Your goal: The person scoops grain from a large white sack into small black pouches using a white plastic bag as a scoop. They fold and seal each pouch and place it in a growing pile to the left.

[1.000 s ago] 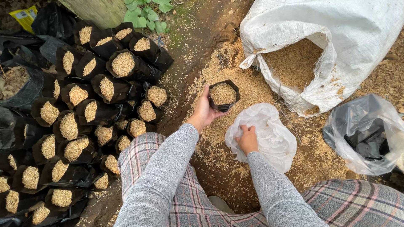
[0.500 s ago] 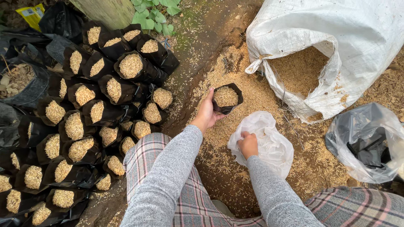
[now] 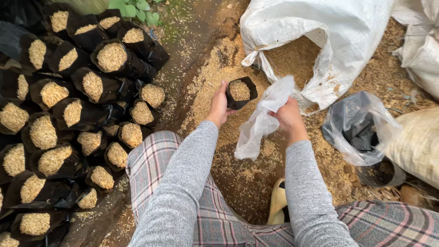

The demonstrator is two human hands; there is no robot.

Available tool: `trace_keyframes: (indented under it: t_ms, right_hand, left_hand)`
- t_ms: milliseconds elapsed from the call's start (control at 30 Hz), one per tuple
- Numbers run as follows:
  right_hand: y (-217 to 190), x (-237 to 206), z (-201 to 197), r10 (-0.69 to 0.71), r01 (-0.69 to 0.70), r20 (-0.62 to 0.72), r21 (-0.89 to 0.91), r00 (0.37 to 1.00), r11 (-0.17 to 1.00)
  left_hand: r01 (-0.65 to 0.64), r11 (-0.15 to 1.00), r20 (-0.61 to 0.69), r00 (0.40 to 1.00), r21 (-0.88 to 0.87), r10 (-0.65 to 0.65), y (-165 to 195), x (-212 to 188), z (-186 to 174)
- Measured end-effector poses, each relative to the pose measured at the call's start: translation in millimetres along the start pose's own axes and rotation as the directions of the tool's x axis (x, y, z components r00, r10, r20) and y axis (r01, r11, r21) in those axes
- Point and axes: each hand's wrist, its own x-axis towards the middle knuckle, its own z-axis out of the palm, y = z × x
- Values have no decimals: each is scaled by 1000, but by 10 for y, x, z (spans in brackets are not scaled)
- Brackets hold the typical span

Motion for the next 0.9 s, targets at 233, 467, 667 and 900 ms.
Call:
trace_keyframes:
  t_ms: [233,467,667,900]
  right_hand:
    - [-522,-447,65,-276,302,136,-250,952,920]
    - [-687,-820,71,-377,393,127,-450,917,802]
    - [-534,-800,-215,-325,291,53,-596,944,748]
    - [523,-591,-277,-286,222,125,-913,950,341]
  left_hand:
    - [-35,995,96,995,90,26,-150,-149,250]
    - [86,996,138,986,38,-90,-168,-323,378]
    - [87,963,90,994,-254,-66,94,-311,170]
    - [-29,980,39,999,-199,37,199,-537,69]
